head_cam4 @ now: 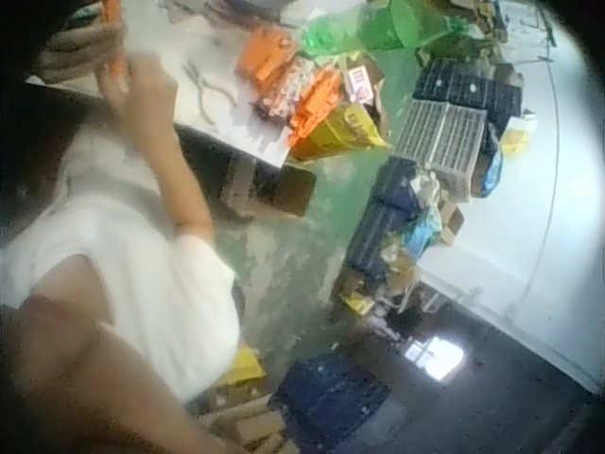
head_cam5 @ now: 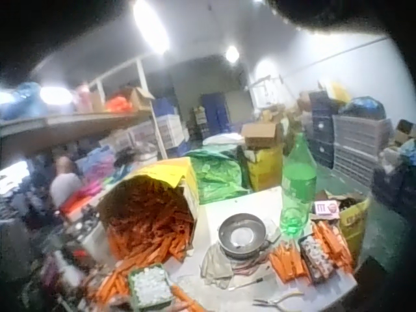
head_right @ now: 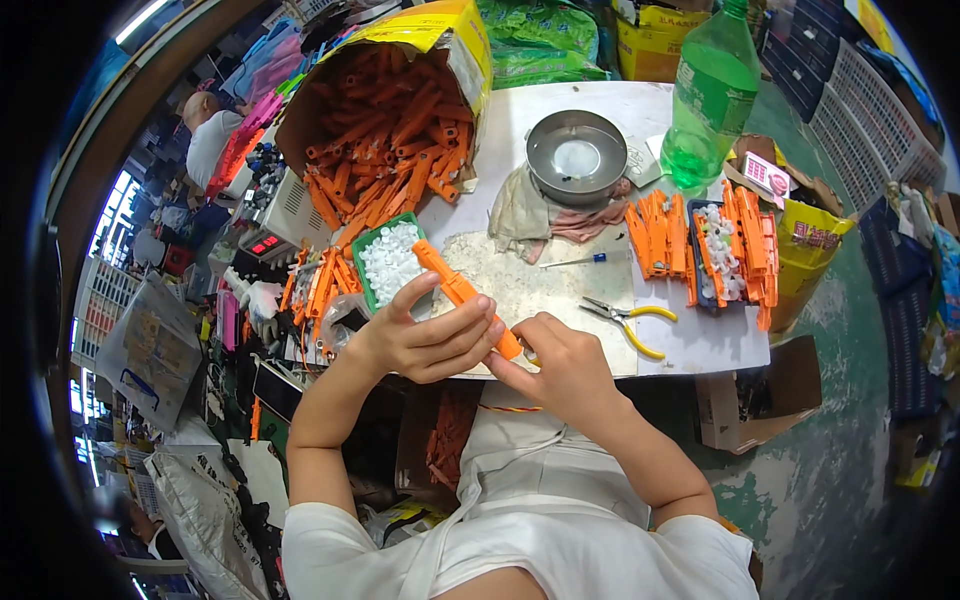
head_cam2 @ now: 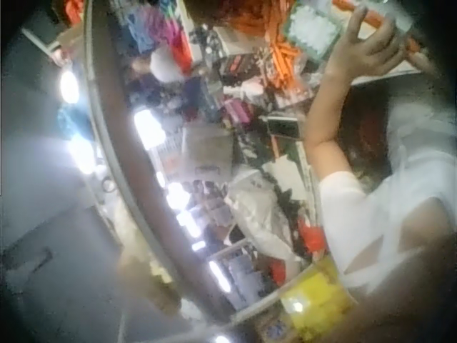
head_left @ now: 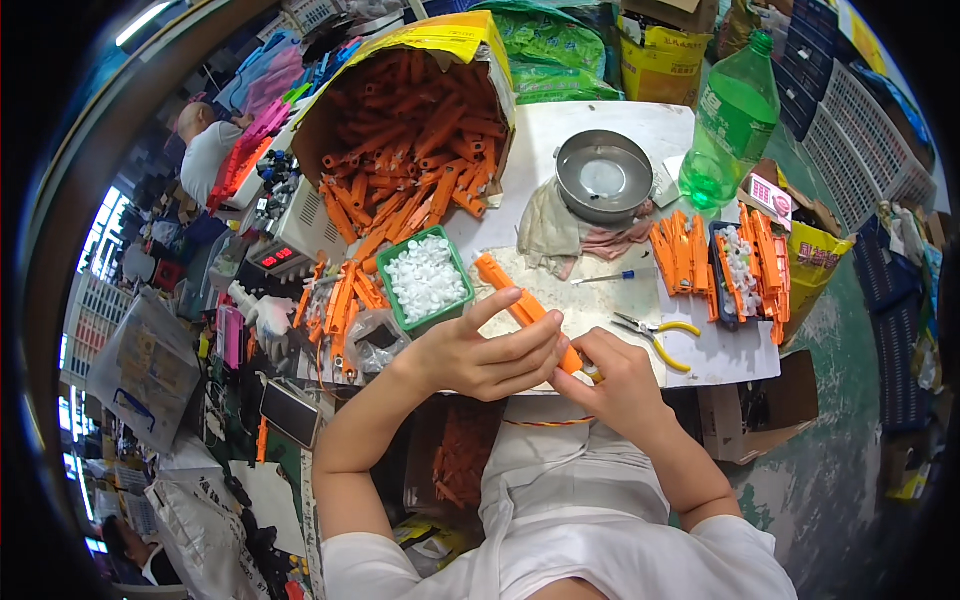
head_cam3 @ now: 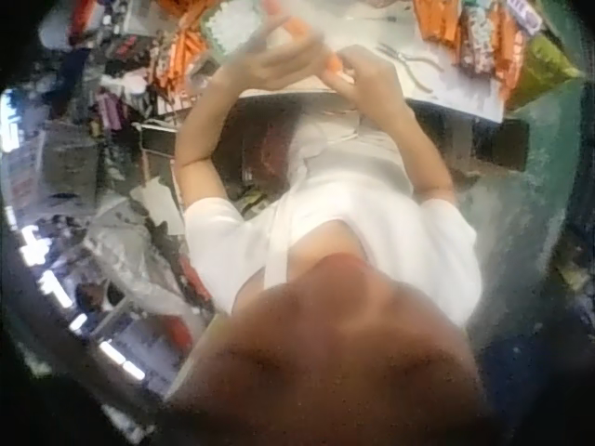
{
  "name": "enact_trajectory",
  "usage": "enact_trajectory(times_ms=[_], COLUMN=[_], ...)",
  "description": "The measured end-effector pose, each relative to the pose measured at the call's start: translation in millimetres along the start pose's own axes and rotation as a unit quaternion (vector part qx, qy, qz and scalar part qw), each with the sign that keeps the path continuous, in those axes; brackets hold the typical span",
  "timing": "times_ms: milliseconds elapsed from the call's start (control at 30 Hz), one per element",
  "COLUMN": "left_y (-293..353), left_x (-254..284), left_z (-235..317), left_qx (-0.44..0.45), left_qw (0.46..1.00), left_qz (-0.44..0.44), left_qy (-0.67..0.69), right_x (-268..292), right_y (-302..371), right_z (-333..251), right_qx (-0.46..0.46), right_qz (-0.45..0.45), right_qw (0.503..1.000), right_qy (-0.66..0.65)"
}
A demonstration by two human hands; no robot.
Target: The person assembles small orange plastic components by hand. They pick up an orange plastic piece, insert a white plastic cap, and use a screwdriver to tighten a screw. The person repeats this process for multiple units, placing the finished items on the table.
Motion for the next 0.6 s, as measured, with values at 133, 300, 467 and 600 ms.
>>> enact_trajectory(times_ms=[133,300,467,600], left_y=[-3.2,-7.2,-5.9,-4.8], left_x=[-7.5,-14.1,-14.9,-18.8], left_z=[5.0,7.7,9.5,12.1], left_qx=[-0.006,-0.006,-0.037,-0.025], left_qw=[1.000,0.999,0.999,0.998], left_qz=[0.011,0.031,0.027,0.036], left_qy=[0.005,0.032,0.027,0.035], right_x=[2.3,6.3,6.3,4.7], right_y=[8.5,14.9,21.1,22.4], right_z=[2.5,3.3,5.8,8.7], right_qx=[-0.022,-0.034,-0.027,-0.044], right_qz=[0.007,-0.003,-0.007,-0.006], right_qw=[1.000,0.999,1.000,0.999], right_qy=[-0.001,-0.003,-0.002,-0.014])
Point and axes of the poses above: each hand's wrist, its own y-axis away from the middle knuckle, its own x-axis out of the back of the hand, z = x × y, the point moved 1 cm from there along -y, towards the middle knuckle, and after that the axes turned 8 degrees about y, right-handed, at the moved point
